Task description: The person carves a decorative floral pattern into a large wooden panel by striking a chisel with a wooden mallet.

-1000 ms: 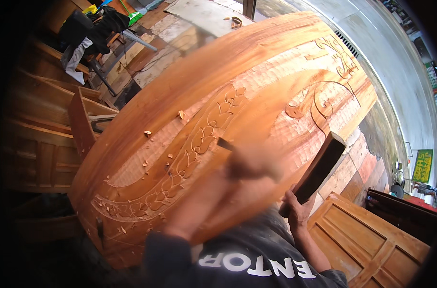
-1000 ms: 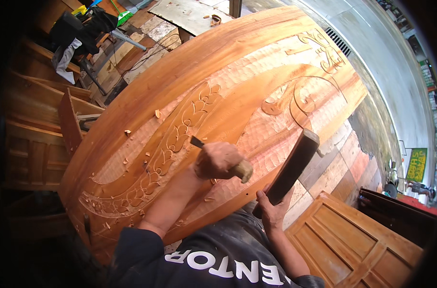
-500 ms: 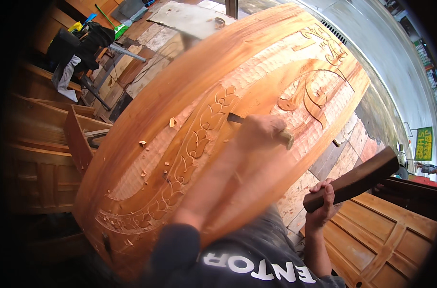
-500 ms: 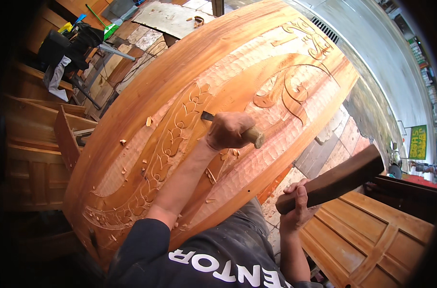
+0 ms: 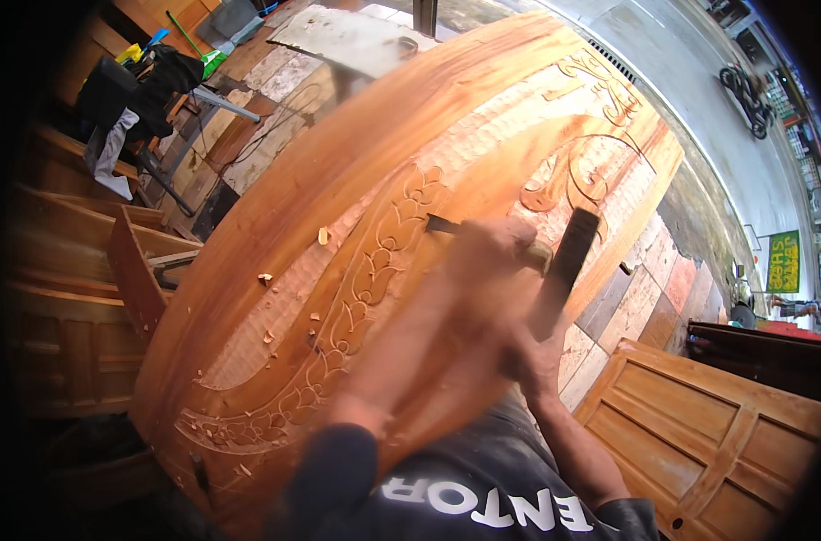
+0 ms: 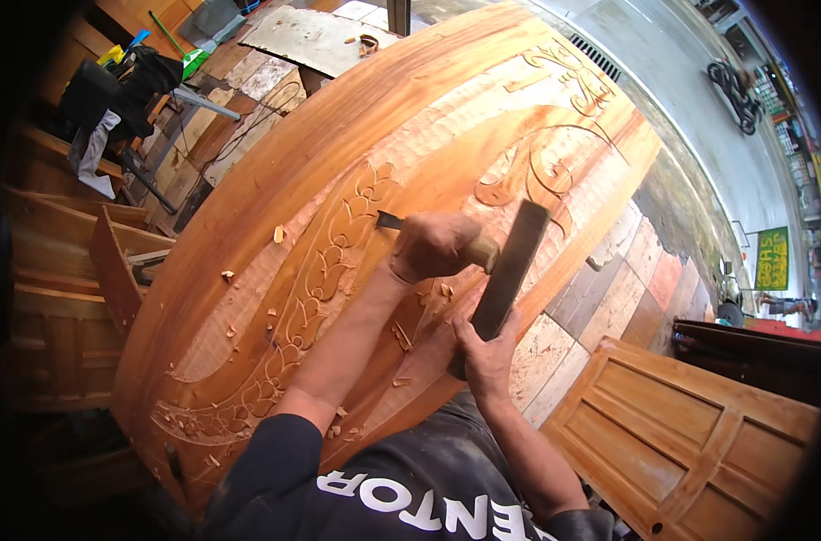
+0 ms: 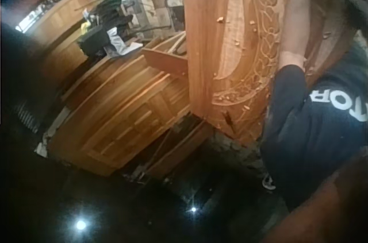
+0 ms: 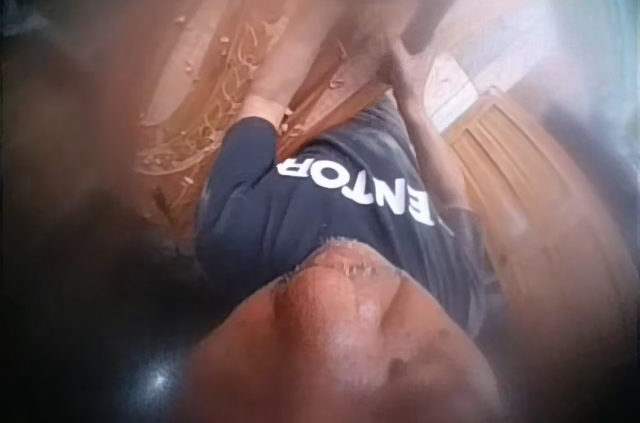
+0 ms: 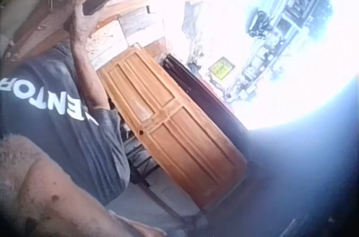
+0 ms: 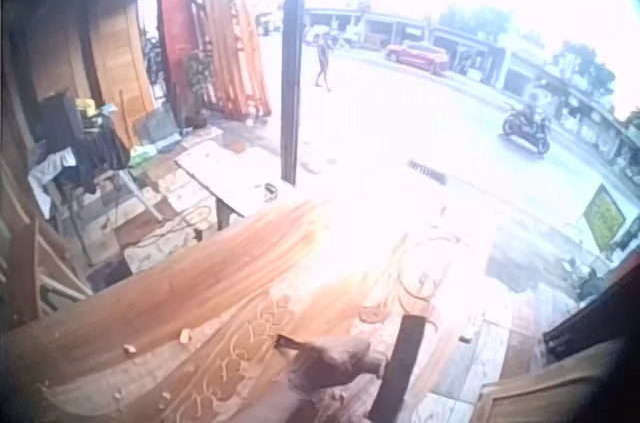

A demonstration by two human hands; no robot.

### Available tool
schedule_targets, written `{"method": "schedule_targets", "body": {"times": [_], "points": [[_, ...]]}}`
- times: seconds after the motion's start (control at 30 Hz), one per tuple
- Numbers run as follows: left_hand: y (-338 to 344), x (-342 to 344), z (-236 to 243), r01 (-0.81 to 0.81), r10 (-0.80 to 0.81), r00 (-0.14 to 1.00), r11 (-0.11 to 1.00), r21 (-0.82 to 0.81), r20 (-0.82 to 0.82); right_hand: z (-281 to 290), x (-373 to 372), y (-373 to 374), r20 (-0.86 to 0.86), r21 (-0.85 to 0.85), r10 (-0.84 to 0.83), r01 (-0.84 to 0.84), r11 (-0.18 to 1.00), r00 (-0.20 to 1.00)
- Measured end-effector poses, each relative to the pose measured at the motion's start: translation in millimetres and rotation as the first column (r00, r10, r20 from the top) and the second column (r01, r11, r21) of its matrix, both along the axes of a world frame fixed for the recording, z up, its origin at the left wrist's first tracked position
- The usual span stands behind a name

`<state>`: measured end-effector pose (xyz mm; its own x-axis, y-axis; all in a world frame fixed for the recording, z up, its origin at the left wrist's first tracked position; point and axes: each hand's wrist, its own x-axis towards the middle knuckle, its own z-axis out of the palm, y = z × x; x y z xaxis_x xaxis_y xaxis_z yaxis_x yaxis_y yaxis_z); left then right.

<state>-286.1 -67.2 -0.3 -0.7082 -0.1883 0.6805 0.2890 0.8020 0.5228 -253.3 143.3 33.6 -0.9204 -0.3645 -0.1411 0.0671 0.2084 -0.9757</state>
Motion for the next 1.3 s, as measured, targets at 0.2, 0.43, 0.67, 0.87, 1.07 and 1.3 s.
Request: {"method": "schedule_targets", "body": {"times": [0.2, 0.43, 0.67, 0.87, 1.07, 1.3], "points": [[-3.3, -5.8, -12.4, 0.043, -0.043, 0.999, 0.999, 0.0, -0.031, -10.5, -0.8, 2.7, 0.225, -0.319, -0.106, 0.176, 0.931, 0.969], [15.5, 23.2, 19.9, -0.114, 0.107, 0.993, 0.958, -0.264, -0.042, 18.3, 1.0, 24.2, 0.223, -0.094, -0.045, 0.068, 0.993, 0.974], [15.2, 13.8, 18.9, 0.051, -0.051, 0.994, 0.999, 0.005, 0.092, 33.3, -5.5, 63.2, 0.277, -0.21, -0.067, 0.128, 0.969, 0.959], [3.8, 23.5, 25.4, 0.04, -0.046, 0.995, 0.997, 0.066, 0.093, 42.4, -9.2, 50.8, 0.211, -0.361, -0.146, 0.216, 0.907, 0.966], [0.5, 26.9, 18.3, 0.078, -0.08, 0.994, 0.996, 0.031, 0.076, 0.5, 13.1, 12.1, -0.304, 0.323, 0.116, -0.012, 0.946, 0.946], [4.9, 21.7, -3.9, 0.07, -0.07, 0.994, 0.998, 0.002, 0.086, -6.0, 22.5, 11.5, -0.026, 0.062, -0.043, 0.045, 0.997, 0.999]]}}
